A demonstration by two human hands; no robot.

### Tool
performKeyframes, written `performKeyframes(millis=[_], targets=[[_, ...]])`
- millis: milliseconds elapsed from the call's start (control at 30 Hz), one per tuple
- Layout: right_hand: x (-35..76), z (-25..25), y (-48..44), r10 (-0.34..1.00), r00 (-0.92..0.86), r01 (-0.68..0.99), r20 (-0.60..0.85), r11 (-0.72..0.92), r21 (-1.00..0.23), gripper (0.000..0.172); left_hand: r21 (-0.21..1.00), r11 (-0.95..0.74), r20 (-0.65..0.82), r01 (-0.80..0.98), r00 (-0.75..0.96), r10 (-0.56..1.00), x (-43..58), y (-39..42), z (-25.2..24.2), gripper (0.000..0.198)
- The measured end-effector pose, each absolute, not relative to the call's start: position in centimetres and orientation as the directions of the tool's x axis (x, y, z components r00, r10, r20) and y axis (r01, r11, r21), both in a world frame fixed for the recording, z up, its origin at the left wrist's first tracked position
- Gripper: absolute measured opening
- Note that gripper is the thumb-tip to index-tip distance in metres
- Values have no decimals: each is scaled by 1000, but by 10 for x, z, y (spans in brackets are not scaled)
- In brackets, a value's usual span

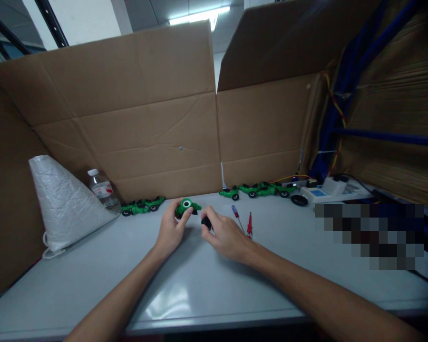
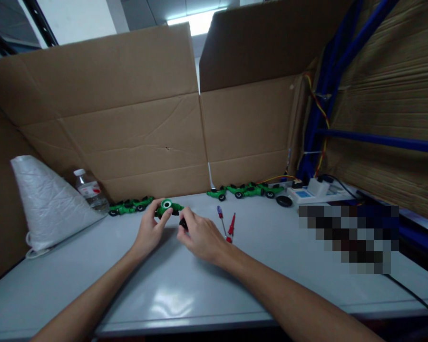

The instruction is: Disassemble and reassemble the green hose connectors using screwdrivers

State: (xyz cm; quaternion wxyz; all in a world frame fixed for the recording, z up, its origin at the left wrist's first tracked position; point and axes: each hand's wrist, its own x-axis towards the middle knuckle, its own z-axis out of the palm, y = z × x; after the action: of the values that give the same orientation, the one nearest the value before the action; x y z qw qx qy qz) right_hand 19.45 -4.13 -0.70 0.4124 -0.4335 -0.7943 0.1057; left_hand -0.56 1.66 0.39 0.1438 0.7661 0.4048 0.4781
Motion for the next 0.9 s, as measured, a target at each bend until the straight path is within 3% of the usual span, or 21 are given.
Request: performKeyframes(millis=[267,567,800,900], targets=[[195,-4,-41,756,-280,570,592,627,-531,5,574,-647,622,502,246,743,-6,17,3,31],[193,-5,-40,769,-216,586,601,595,-551,8,539,-678,622,499,306,720,-5,15,6,28],[195,-4,-40,783,-133,566,608,563,-602,28,535,-680,588,501,356,726,-4,13,4,26],[196,-3,-41,774,-107,546,624,571,-613,24,591,-643,566,488,317,761,-4,14,1,30]])
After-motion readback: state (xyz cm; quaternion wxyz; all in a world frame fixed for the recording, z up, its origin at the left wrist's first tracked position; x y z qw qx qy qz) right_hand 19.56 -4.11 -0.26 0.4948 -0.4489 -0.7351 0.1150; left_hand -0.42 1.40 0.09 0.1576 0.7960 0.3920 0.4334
